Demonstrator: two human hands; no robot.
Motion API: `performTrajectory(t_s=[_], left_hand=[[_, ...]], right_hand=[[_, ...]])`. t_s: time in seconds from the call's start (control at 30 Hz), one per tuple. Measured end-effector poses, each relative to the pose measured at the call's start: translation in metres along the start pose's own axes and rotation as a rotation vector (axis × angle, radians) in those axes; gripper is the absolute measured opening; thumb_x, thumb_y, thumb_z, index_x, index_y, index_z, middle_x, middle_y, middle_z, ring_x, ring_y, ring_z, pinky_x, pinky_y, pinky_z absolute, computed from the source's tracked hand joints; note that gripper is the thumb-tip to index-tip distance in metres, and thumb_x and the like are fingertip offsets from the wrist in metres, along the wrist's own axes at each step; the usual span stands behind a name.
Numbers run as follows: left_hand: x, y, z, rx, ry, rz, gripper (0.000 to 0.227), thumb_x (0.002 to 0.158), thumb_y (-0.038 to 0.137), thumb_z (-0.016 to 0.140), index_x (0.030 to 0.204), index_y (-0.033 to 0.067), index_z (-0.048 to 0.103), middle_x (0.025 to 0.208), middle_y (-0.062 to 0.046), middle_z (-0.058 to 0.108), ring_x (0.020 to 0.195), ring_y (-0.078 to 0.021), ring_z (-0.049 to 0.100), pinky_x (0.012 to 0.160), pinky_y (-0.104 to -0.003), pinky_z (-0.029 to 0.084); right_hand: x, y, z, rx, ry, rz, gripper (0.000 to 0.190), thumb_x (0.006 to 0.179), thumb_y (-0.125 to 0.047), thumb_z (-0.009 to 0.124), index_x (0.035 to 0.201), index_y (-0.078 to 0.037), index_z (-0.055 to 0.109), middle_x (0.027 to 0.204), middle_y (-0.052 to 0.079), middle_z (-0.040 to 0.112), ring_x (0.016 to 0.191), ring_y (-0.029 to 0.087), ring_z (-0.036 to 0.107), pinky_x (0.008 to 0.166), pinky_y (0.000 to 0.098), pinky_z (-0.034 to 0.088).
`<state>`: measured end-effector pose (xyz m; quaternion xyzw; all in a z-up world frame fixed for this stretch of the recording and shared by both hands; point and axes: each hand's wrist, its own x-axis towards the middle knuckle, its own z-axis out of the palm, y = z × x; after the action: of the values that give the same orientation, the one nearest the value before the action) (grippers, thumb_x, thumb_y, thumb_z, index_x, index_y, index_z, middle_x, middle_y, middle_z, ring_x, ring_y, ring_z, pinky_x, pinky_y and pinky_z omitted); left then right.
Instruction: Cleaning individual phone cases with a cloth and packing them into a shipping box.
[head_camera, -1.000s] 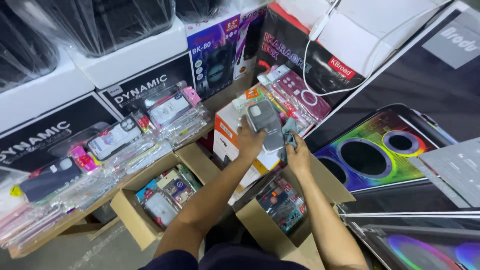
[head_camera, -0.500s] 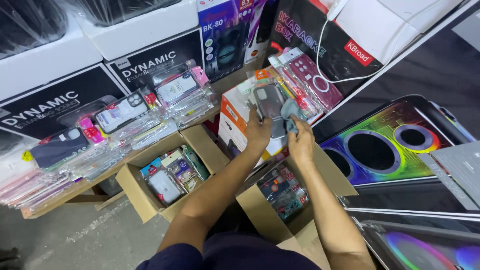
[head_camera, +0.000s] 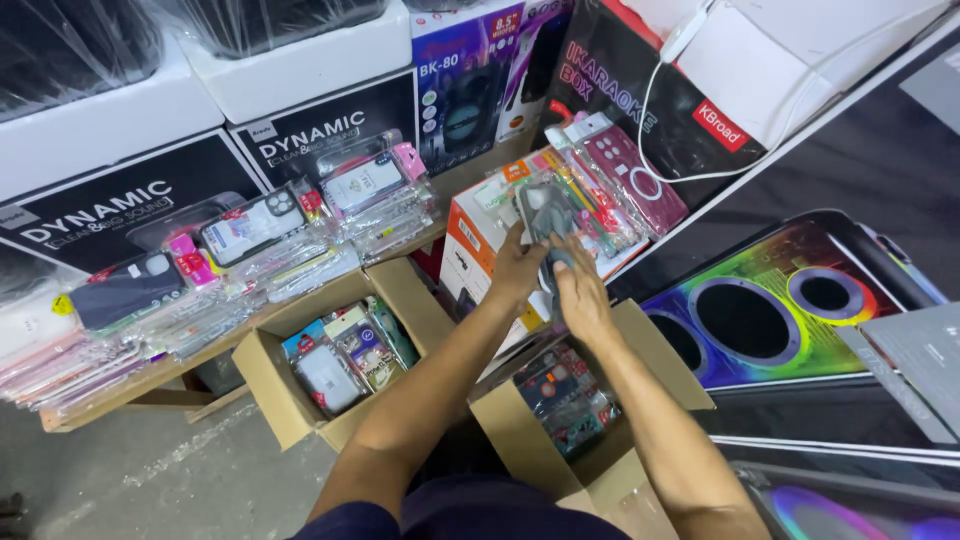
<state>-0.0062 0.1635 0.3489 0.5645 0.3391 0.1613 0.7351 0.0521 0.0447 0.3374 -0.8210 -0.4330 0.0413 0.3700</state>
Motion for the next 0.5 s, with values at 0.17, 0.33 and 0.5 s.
performTrajectory(t_s=[0.17,0.33,0.5], left_hand=[[-0.021,-0.011,0.0,-0.078,-0.238,0.082,0.071,0.09,0.016,0.064,0.156,0.0064,0.04,0.121,-0.033,0.064,0.113,-0.0382,0.063,0.084,-0.046,0.059],[-0.022,-0.012,-0.015,0.149,-0.203,0.146,0.06,0.092,0.027,0.062,0.15,0.0186,0.049,0.113,-0.023,0.072,0.112,-0.0329,0.068,0.091,-0.047,0.056],[-0.035,-0.001,-0.026,-0.048,-0.137,0.254,0.061,0.096,0.007,0.055,0.155,0.0013,0.038,0.125,-0.041,0.058,0.116,-0.0435,0.062,0.097,-0.051,0.051]], right_hand=[[0.057,0.028,-0.01,0.009,0.119,-0.127,0.048,0.11,-0.028,0.037,0.151,-0.009,0.05,0.152,0.024,0.048,0.144,0.045,0.037,0.121,0.0549,0.025],[0.058,-0.018,-0.02,-0.174,0.099,-0.324,0.039,0.104,-0.025,0.051,0.14,-0.016,0.063,0.138,0.017,0.06,0.136,0.041,0.05,0.116,0.0506,0.036],[0.063,-0.011,-0.019,-0.061,0.183,-0.101,0.036,0.109,-0.027,0.044,0.139,-0.018,0.062,0.132,0.012,0.065,0.128,0.036,0.058,0.11,0.0494,0.042]])
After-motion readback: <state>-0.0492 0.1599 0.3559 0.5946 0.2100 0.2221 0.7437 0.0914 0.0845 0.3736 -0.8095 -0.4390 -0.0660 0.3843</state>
